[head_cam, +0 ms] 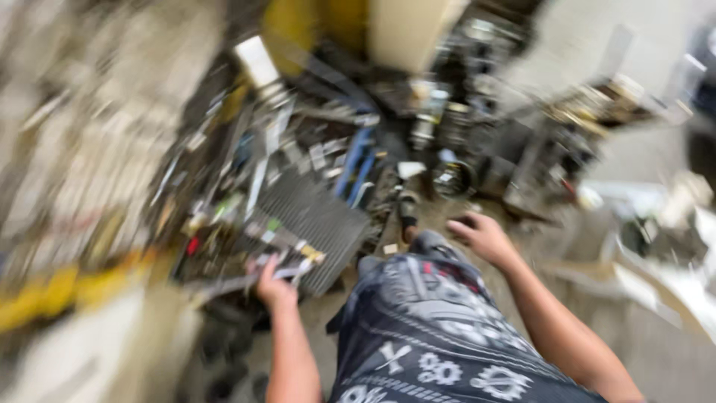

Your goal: The person handles a refrigerant can, then picks up a car air conditioner evaporator and places it on a tool cart. They use wrenches to tighten fittings on the evaporator's pipes and repeatedly adjust the component on the cart.

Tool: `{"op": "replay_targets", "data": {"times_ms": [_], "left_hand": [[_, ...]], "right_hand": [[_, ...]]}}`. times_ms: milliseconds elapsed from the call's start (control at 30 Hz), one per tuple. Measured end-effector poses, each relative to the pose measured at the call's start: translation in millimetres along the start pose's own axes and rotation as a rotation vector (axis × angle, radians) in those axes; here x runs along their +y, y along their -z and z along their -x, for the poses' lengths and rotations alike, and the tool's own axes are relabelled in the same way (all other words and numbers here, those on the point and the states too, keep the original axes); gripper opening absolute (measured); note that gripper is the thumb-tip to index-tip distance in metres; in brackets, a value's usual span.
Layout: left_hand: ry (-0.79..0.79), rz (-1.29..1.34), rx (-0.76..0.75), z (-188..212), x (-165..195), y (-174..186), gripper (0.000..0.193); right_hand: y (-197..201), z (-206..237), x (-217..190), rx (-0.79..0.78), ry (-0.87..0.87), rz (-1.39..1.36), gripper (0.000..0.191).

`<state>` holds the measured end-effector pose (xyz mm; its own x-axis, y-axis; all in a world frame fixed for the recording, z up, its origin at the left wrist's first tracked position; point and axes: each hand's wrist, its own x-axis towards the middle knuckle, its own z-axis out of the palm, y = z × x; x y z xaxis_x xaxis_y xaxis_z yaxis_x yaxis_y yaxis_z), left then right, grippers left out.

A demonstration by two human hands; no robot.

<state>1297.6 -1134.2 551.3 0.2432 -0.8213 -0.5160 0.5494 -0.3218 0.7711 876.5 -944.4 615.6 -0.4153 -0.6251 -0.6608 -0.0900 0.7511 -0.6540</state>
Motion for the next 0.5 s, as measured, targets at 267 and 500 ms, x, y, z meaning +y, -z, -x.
{"op": "replay_targets", "data": {"times_ms": [267, 500], "left_hand": [[-0.075, -0.489, -0.056, 34, 3, 5, 0.041], [-0.092, -0.627, 0.015, 30, -13, -40, 0.041]], "right_hand": [[-33, -9, -49, -0.008, 0.361, 0.218, 0.050], [-42, -37, -62, -0.092, 0.439, 0.171, 0.045]]}}
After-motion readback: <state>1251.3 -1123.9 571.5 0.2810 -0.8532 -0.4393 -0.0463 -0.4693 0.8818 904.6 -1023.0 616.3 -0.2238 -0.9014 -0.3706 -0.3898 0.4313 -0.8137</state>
